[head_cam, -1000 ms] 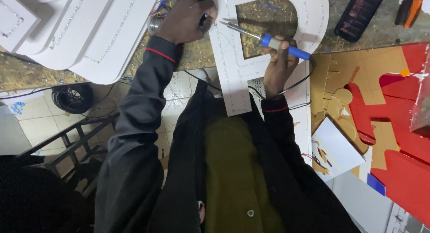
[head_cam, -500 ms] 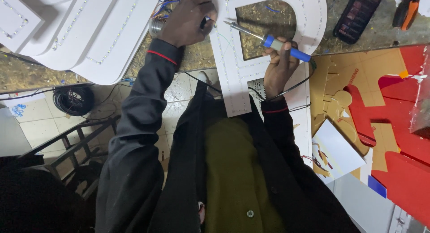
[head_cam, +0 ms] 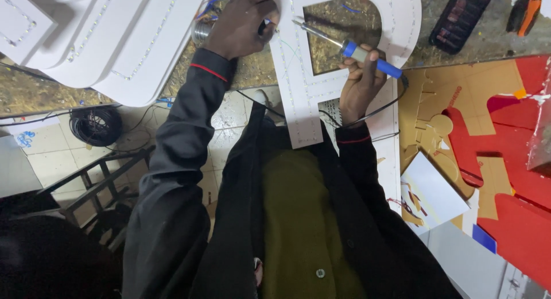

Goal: Soldering electrical wires to LED strips mounted on large foam letters for sign fabrication.

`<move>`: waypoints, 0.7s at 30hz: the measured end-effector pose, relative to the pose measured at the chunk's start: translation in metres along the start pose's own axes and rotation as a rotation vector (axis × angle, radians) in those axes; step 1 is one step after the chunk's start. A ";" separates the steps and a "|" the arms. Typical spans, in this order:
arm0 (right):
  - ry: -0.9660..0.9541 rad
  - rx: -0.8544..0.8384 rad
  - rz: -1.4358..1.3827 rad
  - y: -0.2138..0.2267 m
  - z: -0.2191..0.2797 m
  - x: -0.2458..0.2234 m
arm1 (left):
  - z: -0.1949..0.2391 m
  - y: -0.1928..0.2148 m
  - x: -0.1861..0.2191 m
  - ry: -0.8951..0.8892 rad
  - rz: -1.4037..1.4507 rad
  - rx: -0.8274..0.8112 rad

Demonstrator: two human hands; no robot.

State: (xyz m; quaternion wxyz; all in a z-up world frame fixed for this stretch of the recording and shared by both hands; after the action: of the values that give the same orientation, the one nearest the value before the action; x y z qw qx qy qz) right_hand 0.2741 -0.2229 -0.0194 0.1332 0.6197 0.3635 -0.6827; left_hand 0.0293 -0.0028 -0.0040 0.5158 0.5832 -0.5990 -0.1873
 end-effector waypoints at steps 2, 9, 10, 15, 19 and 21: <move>0.012 -0.011 -0.003 -0.005 -0.005 -0.002 | -0.004 0.003 -0.003 -0.010 -0.005 0.006; -0.020 0.026 0.003 -0.003 -0.003 -0.003 | 0.000 -0.004 0.001 0.010 -0.054 0.044; -0.025 0.024 0.002 -0.002 -0.003 -0.003 | 0.000 -0.003 0.002 -0.013 -0.056 0.078; -0.005 0.010 0.011 -0.006 -0.003 -0.005 | -0.002 0.001 0.007 0.016 -0.076 0.111; -0.018 0.063 0.034 -0.010 -0.002 -0.009 | 0.002 -0.008 0.003 0.048 -0.139 0.109; -0.030 0.063 0.012 -0.006 -0.002 -0.006 | 0.004 -0.011 0.007 0.076 -0.134 0.114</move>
State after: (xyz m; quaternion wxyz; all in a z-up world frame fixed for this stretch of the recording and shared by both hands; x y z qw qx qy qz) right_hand 0.2728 -0.2187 -0.0116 0.1233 0.6157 0.3362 -0.7020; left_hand 0.0323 -0.0130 -0.0119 0.4904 0.6569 -0.5484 -0.1648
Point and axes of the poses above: each hand's wrist, its own z-axis away from the middle knuckle, its own y-axis out of the back of the hand, x = y × z, the point moved 3 cm from there along -z, towards the middle knuckle, and after that the axes turned 4 degrees about z, right-handed, at the moved point
